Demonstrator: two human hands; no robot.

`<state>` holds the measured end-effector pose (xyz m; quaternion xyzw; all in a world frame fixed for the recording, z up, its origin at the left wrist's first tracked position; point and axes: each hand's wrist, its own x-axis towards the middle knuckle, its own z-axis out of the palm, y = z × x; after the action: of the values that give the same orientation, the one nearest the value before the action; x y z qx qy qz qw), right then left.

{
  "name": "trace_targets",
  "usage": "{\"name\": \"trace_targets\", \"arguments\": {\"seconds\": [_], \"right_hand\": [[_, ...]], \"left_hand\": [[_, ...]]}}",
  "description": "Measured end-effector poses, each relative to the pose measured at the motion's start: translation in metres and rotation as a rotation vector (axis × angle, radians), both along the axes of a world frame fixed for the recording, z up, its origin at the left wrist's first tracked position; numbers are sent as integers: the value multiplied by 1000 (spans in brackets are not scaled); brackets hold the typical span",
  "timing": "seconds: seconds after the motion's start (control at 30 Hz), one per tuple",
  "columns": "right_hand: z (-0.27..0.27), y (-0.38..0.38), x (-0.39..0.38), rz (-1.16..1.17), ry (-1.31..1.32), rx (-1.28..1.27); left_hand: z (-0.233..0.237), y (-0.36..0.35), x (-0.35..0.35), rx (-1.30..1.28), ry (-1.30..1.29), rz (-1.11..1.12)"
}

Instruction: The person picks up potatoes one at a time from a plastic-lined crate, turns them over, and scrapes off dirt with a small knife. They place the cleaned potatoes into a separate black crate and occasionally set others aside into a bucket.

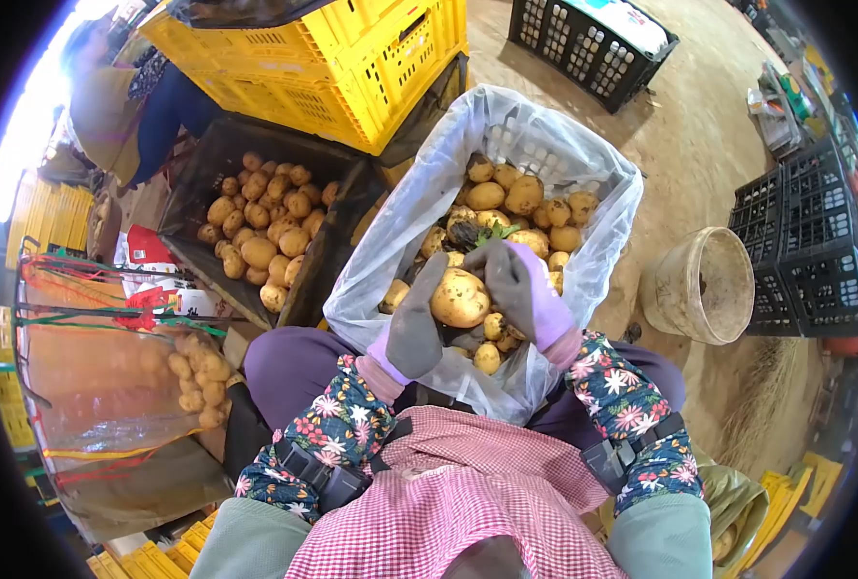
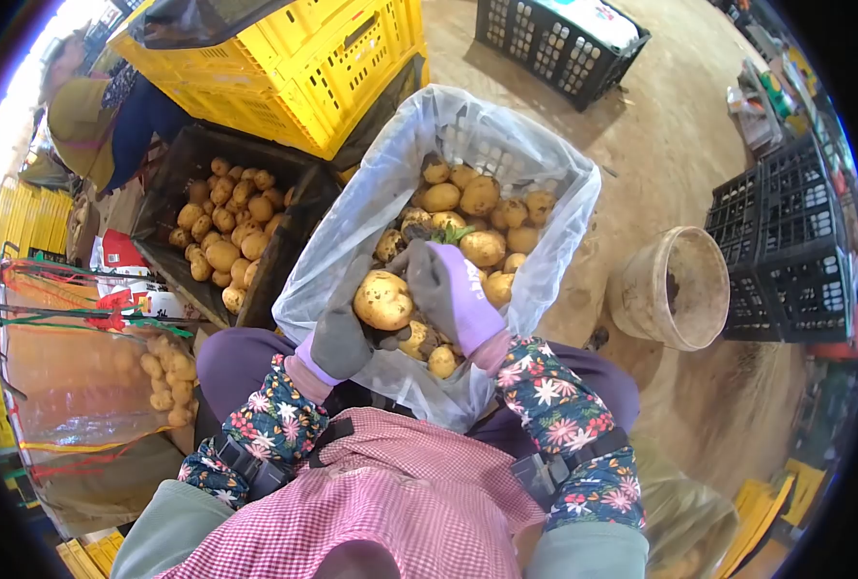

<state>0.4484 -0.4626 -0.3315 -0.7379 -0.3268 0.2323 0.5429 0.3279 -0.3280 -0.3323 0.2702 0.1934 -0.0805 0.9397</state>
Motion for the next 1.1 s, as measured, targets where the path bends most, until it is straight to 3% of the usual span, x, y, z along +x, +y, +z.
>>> {"name": "trace_targets", "arguments": {"seconds": [0.03,0.1,0.13,0.17,0.23,0.27,0.3,0.37,0.43,0.5,0.53,0.6,0.63,0.7,0.73,0.77,0.83,0.87,0.9,0.97,1.0,1.03,1.07,1.1], "right_hand": [[6,1,3,-39,273,-16],[-4,3,6,-97,257,44],[-7,2,7,-169,247,102],[-7,-1,8,-177,244,103],[-2,-4,9,38,855,22],[13,-4,3,96,988,109],[10,0,1,97,988,110],[2,3,-2,147,465,57],[0,-1,-2,140,365,-15],[-2,-3,-6,160,283,85],[-5,-6,-3,167,287,82],[-8,-11,11,147,315,195],[-7,-9,12,154,309,196],[1,2,5,16,400,25],[0,9,-6,6,244,139],[5,8,-6,8,245,138],[19,3,-9,74,-209,-96],[-3,-2,-4,51,-37,-121],[-8,-4,4,47,-41,-123],[-11,-2,14,-45,394,13],[0,-1,9,-16,352,-136],[-15,-4,6,107,31,52],[-15,-4,-1,88,-112,-14],[-15,1,-7,82,-253,-69]], "left_hand": [[-12,0,0,3,-9,11],[-18,-7,0,512,-251,233],[-16,3,-2,-10,-132,260],[-7,1,-1,-11,-134,252],[3,-1,3,332,-347,294],[7,2,4,539,-312,257],[2,6,4,541,-312,258],[-16,11,5,1378,-292,-8],[-26,8,5,1350,-269,9],[-29,7,4,936,-206,52],[-27,6,1,934,-200,58],[-6,1,3,373,-91,100],[-6,0,5,375,-97,107],[-11,0,5,628,-100,131],[-24,5,5,1071,-116,85],[-24,2,5,1070,-114,87],[-22,-8,3,1281,-140,108],[-14,-9,5,1225,-116,52],[-10,-11,7,1223,-121,52],[-2,-15,7,1334,-160,58],[11,-13,7,1266,-137,19],[-7,-8,9,1268,-130,43],[-42,-1,10,1254,-192,108],[-37,7,11,1249,-243,181]]}}
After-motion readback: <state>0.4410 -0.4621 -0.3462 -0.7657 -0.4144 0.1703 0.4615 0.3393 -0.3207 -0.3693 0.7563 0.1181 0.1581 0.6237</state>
